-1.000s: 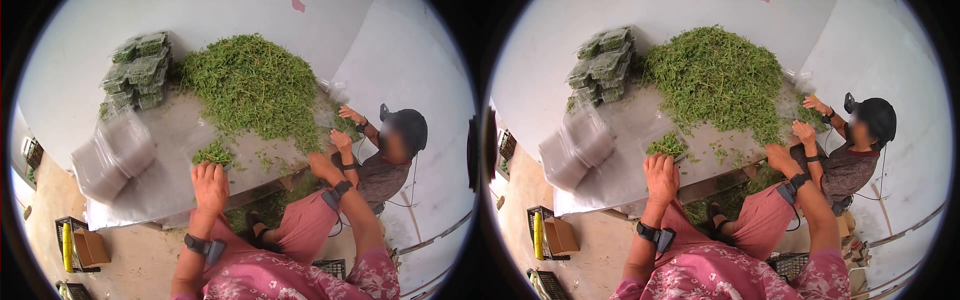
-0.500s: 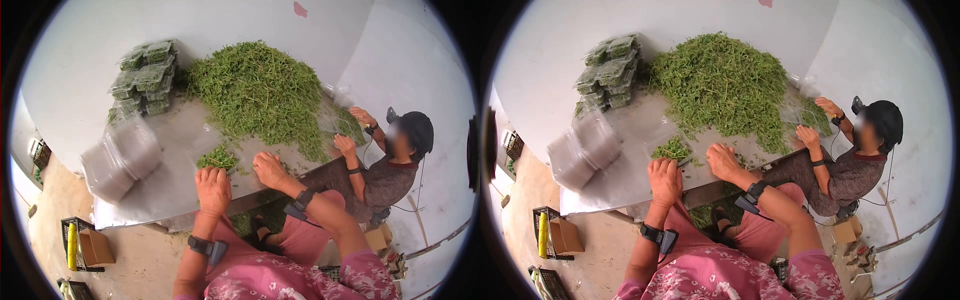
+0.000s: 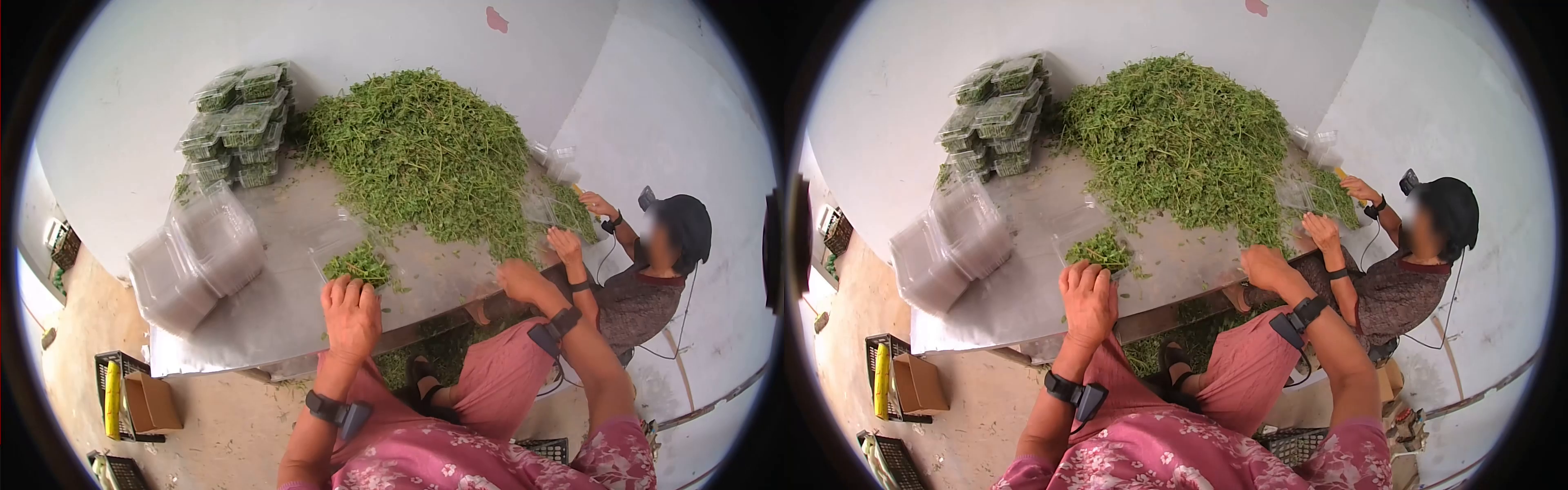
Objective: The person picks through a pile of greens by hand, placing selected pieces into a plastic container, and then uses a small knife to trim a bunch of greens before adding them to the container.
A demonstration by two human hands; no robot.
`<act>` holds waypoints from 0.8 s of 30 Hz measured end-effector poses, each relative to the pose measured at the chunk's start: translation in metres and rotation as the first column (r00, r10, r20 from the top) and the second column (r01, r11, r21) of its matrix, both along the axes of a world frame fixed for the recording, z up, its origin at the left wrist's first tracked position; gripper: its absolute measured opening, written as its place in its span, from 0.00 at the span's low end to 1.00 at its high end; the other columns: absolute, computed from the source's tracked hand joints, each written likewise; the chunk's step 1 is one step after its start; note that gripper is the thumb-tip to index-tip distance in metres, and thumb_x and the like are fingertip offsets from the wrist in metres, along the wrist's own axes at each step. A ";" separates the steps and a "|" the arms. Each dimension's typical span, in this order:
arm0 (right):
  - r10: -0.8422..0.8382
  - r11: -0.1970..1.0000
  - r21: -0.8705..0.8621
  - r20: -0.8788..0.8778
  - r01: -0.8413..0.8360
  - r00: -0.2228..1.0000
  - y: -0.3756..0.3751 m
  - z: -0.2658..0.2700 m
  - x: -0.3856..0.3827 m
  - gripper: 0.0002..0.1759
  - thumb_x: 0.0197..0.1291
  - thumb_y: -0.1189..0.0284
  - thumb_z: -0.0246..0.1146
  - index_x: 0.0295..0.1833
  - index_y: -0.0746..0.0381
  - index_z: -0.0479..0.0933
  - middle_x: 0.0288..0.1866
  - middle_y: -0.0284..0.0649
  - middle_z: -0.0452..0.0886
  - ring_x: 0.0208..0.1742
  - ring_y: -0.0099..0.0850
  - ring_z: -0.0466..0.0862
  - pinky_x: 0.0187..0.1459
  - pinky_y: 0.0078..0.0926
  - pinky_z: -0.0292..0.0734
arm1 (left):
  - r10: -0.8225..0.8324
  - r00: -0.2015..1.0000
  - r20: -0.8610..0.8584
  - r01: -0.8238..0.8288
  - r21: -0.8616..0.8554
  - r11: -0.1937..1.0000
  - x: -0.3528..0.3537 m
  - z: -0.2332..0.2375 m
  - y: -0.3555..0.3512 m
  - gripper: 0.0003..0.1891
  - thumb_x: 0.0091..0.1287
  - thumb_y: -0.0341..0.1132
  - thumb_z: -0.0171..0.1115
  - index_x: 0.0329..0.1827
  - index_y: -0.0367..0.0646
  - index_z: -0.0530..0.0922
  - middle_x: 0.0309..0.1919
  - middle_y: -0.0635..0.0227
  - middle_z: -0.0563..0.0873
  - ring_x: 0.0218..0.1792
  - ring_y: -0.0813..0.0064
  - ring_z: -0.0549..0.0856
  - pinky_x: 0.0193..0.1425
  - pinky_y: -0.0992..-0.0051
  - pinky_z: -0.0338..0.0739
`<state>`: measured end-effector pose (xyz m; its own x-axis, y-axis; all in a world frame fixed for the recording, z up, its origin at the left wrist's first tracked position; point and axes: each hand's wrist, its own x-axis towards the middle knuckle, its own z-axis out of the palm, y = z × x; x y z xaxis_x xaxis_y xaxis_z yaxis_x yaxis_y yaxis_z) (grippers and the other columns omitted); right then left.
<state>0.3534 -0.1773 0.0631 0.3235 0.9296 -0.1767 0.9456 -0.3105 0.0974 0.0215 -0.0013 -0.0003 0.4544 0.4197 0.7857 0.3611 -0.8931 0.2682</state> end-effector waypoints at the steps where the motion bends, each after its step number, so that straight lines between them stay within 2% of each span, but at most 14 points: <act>1: 0.027 0.993 0.114 -0.028 -0.024 0.999 0.009 0.000 0.000 0.03 0.60 0.75 0.63 0.37 0.63 0.79 0.37 0.51 0.83 0.43 0.53 0.83 0.44 0.48 0.79 | 0.009 1.000 0.001 -0.009 0.000 1.000 0.000 0.001 0.000 0.16 0.57 0.29 0.68 0.49 0.38 0.80 0.50 0.57 0.82 0.59 0.50 0.77 0.68 0.49 0.65; 2: 0.059 0.972 0.229 -0.056 -0.045 0.997 0.019 0.000 0.000 0.03 0.59 0.75 0.63 0.36 0.63 0.79 0.36 0.51 0.83 0.44 0.52 0.84 0.44 0.48 0.79 | 0.019 1.000 0.000 -0.019 0.001 1.000 -0.001 0.002 -0.001 0.16 0.57 0.29 0.69 0.49 0.38 0.80 0.50 0.56 0.82 0.60 0.49 0.77 0.68 0.48 0.65; 5: 0.185 0.925 0.368 -0.208 -0.098 0.960 0.062 0.016 -0.022 0.05 0.59 0.73 0.65 0.38 0.63 0.80 0.35 0.51 0.82 0.42 0.53 0.83 0.43 0.46 0.79 | 0.039 0.999 -0.006 -0.039 -0.007 0.999 -0.001 0.002 0.000 0.15 0.57 0.30 0.69 0.48 0.38 0.81 0.51 0.55 0.81 0.61 0.47 0.76 0.68 0.46 0.64; 8: 0.176 0.943 0.330 -0.357 -0.053 0.917 0.102 0.019 -0.034 0.05 0.60 0.73 0.65 0.38 0.64 0.80 0.38 0.49 0.81 0.44 0.52 0.82 0.46 0.45 0.78 | 0.046 0.999 -0.026 -0.046 -0.026 0.999 -0.001 0.002 -0.001 0.15 0.58 0.30 0.69 0.48 0.38 0.81 0.52 0.54 0.82 0.62 0.47 0.76 0.68 0.46 0.64; 11: 0.155 0.953 0.298 -0.336 -0.051 0.929 0.138 0.019 -0.034 0.08 0.63 0.72 0.66 0.45 0.63 0.80 0.51 0.48 0.80 0.55 0.50 0.81 0.55 0.46 0.76 | 0.055 0.997 -0.052 -0.057 -0.030 0.998 -0.002 0.005 -0.002 0.16 0.58 0.30 0.68 0.49 0.38 0.81 0.53 0.54 0.82 0.62 0.48 0.76 0.68 0.46 0.65; 14: 0.088 0.925 0.377 -0.334 0.047 0.938 0.172 0.010 -0.028 0.18 0.66 0.68 0.67 0.59 0.59 0.78 0.64 0.50 0.73 0.67 0.52 0.73 0.65 0.55 0.69 | 0.056 0.996 -0.063 -0.059 -0.048 0.997 -0.002 0.006 -0.003 0.16 0.58 0.30 0.69 0.49 0.38 0.81 0.53 0.54 0.82 0.62 0.48 0.76 0.69 0.46 0.64; 17: -0.043 0.938 0.323 -0.247 0.124 0.968 0.207 0.001 -0.027 0.28 0.68 0.63 0.68 0.72 0.52 0.70 0.73 0.51 0.62 0.72 0.57 0.64 0.70 0.66 0.62 | 0.061 0.995 -0.079 -0.066 -0.055 0.996 0.000 0.006 -0.002 0.16 0.58 0.30 0.69 0.49 0.38 0.81 0.53 0.55 0.82 0.63 0.48 0.75 0.69 0.46 0.64; 20: -0.105 0.922 0.345 -0.215 0.176 0.971 0.227 -0.009 -0.028 0.31 0.70 0.63 0.67 0.75 0.50 0.67 0.74 0.51 0.59 0.74 0.60 0.60 0.71 0.71 0.60 | 0.058 0.994 -0.092 -0.065 -0.067 0.996 0.000 0.007 -0.002 0.16 0.58 0.30 0.69 0.50 0.38 0.81 0.54 0.55 0.82 0.63 0.48 0.75 0.69 0.45 0.63; 23: -0.159 0.937 0.270 -0.240 0.224 0.958 0.238 -0.018 -0.022 0.28 0.70 0.63 0.66 0.73 0.51 0.68 0.75 0.50 0.58 0.74 0.60 0.59 0.70 0.74 0.59 | 0.065 0.993 -0.103 -0.073 -0.078 0.994 0.001 0.010 -0.003 0.16 0.57 0.29 0.69 0.50 0.38 0.81 0.54 0.55 0.82 0.62 0.48 0.75 0.69 0.45 0.64; 24: -0.148 0.946 0.245 -0.250 0.211 0.957 0.240 -0.019 -0.018 0.27 0.70 0.65 0.66 0.72 0.52 0.69 0.75 0.50 0.60 0.73 0.60 0.61 0.70 0.71 0.61 | 0.068 0.992 -0.108 -0.077 -0.083 0.994 0.002 0.010 -0.003 0.16 0.57 0.29 0.69 0.49 0.38 0.81 0.54 0.55 0.82 0.62 0.48 0.75 0.68 0.45 0.64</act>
